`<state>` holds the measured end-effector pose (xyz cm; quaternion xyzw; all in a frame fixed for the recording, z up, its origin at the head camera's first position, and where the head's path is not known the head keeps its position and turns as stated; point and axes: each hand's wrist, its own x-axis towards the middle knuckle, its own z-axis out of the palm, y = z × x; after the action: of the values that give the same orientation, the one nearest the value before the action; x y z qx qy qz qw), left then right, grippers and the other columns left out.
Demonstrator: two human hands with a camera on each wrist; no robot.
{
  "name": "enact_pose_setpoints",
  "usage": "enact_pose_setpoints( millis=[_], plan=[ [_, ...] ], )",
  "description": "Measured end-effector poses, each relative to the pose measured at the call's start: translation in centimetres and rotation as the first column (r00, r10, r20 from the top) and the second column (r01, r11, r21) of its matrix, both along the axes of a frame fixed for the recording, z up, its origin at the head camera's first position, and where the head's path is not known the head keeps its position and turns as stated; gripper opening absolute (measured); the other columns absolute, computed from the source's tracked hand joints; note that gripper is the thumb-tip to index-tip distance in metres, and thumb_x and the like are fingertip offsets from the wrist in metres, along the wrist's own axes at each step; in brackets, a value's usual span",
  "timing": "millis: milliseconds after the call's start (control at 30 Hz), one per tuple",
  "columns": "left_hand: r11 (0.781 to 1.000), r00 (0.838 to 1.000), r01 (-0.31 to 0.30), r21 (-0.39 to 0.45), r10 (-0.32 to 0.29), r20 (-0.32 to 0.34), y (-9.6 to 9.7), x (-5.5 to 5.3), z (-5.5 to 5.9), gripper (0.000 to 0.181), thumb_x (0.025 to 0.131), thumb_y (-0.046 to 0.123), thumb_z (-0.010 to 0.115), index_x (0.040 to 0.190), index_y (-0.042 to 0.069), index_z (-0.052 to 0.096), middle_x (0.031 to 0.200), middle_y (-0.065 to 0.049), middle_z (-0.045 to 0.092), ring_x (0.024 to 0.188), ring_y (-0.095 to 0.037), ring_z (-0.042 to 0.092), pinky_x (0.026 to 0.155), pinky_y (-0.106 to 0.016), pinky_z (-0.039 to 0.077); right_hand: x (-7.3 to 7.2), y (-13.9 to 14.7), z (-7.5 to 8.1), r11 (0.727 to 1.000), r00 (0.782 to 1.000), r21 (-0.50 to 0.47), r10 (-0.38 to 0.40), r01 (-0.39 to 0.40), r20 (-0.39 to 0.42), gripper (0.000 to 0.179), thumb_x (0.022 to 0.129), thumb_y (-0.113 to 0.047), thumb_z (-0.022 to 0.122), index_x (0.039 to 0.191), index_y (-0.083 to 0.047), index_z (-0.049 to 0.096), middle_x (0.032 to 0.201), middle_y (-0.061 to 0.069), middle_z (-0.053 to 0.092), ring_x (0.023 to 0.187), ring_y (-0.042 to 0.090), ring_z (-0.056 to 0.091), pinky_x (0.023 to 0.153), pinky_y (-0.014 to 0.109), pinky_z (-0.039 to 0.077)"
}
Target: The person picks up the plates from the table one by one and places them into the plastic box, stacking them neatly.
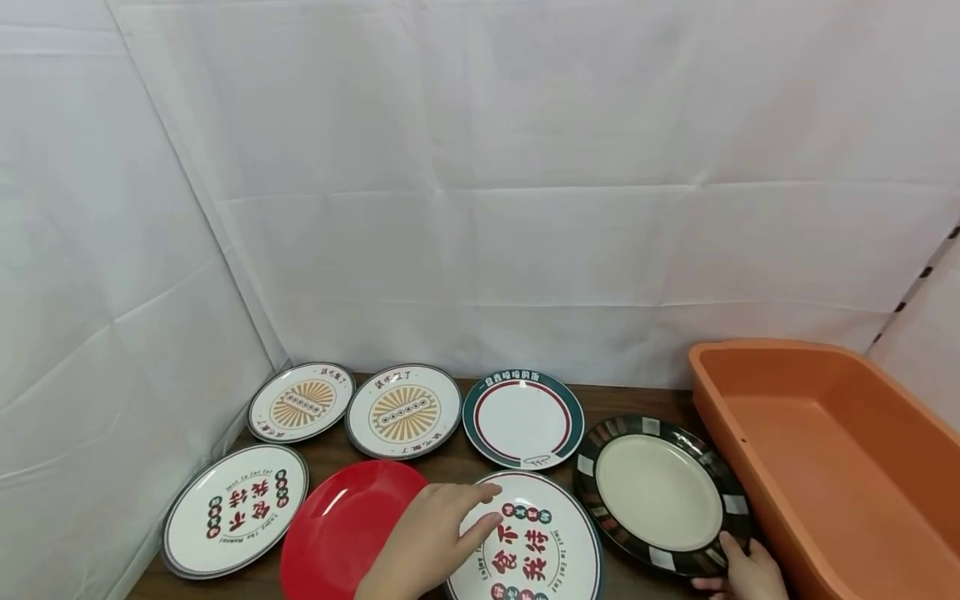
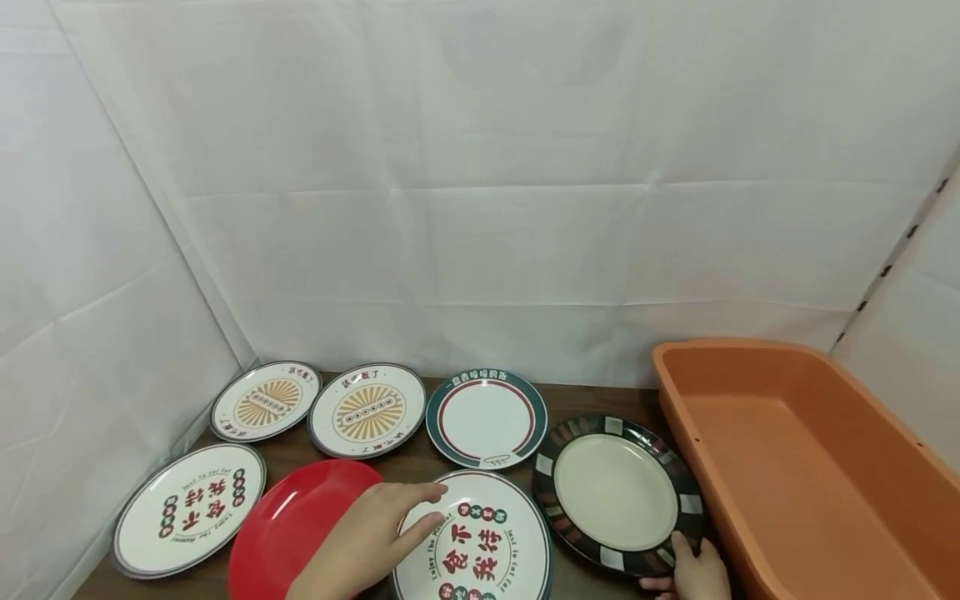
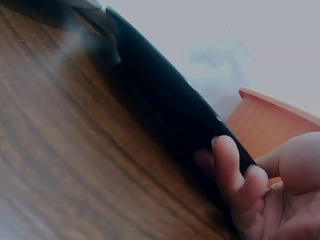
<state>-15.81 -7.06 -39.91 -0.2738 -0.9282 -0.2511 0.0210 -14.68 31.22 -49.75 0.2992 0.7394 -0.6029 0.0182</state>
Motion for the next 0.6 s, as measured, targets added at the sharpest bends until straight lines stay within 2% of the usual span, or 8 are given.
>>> enact_pose_setpoints(
  millis=[33, 100, 133, 333, 400, 600],
  plan=[
    [1.000, 1.000, -0.003, 0.001, 0.003, -0.004, 0.06, 0.06, -0.05, 0.036, 0.089, 0.040, 0.058, 0.120, 0.021, 0.061, 0.111, 0.007, 0.063, 0.100, -0.015, 0.059, 0.085, -0.039, 0.048, 0.08, 0.15, -0.08, 1.000, 1.000, 0.016, 0.007, -0.007, -0.017, 0.055, 0.100, -0.023, 0.028, 0.133, 0.018, 0.013, 0.075, 0.025, 0.059, 0.055, 0.028, 0.064, 0.051, 0.040, 0.052],
    [1.000, 1.000, -0.006, -0.005, 0.005, -0.015, 0.16, 0.14, -0.13, 0.036, 0.090, 0.040, 0.057, 0.120, 0.022, 0.061, 0.112, 0.008, 0.063, 0.102, -0.015, 0.058, 0.087, -0.040, 0.047, 0.22, 0.16, -0.08, 0.999, 0.999, 0.037, 0.004, -0.003, -0.036, 0.049, 0.101, -0.020, 0.027, 0.127, 0.020, 0.017, 0.065, 0.014, 0.061, 0.053, 0.027, 0.063, 0.048, 0.039, 0.050],
    [1.000, 1.000, -0.005, -0.010, 0.005, -0.013, 0.13, 0.11, -0.05, 0.036, 0.089, 0.041, 0.057, 0.120, 0.023, 0.061, 0.112, 0.008, 0.063, 0.102, -0.015, 0.058, 0.087, -0.041, 0.047, 0.22, 0.05, -0.13, 0.999, 0.999, 0.047, 0.002, 0.000, -0.045, 0.049, 0.101, -0.019, 0.026, 0.128, 0.020, 0.018, 0.061, 0.012, 0.061, 0.051, 0.027, 0.063, 0.047, 0.038, 0.049],
    [1.000, 1.000, -0.002, -0.020, 0.002, 0.001, 0.01, 0.07, 0.05, 0.037, 0.089, 0.042, 0.057, 0.121, 0.023, 0.061, 0.112, 0.008, 0.063, 0.103, -0.016, 0.058, 0.087, -0.041, 0.047, 0.04, -0.36, -0.07, 0.995, 0.999, 0.085, -0.048, 0.049, -0.012, 0.058, 0.101, -0.018, 0.027, 0.135, 0.022, 0.002, 0.056, 0.013, 0.060, 0.049, 0.027, 0.061, 0.047, 0.037, 0.046],
    [1.000, 1.000, -0.007, -0.023, 0.007, 0.001, -0.08, 0.09, -0.06, 0.037, 0.089, 0.041, 0.057, 0.120, 0.022, 0.061, 0.112, 0.007, 0.063, 0.103, -0.016, 0.058, 0.088, -0.041, 0.046, -0.02, -0.44, -0.11, 0.994, 0.997, 0.082, -0.074, 0.074, 0.002, 0.059, 0.101, -0.019, 0.028, 0.137, 0.020, 0.001, 0.055, 0.013, 0.060, 0.048, 0.027, 0.060, 0.047, 0.037, 0.046],
    [0.999, 1.000, -0.013, -0.033, 0.013, 0.015, -0.30, 0.06, -0.27, 0.037, 0.089, 0.041, 0.058, 0.120, 0.022, 0.061, 0.111, 0.006, 0.063, 0.102, -0.016, 0.058, 0.089, -0.041, 0.046, -0.07, -0.76, -0.29, 0.989, 0.994, 0.104, -0.105, 0.106, -0.018, 0.065, 0.101, -0.021, 0.026, 0.136, 0.017, -0.014, 0.052, 0.013, 0.059, 0.042, 0.027, 0.054, 0.044, 0.036, 0.043]
  ],
)
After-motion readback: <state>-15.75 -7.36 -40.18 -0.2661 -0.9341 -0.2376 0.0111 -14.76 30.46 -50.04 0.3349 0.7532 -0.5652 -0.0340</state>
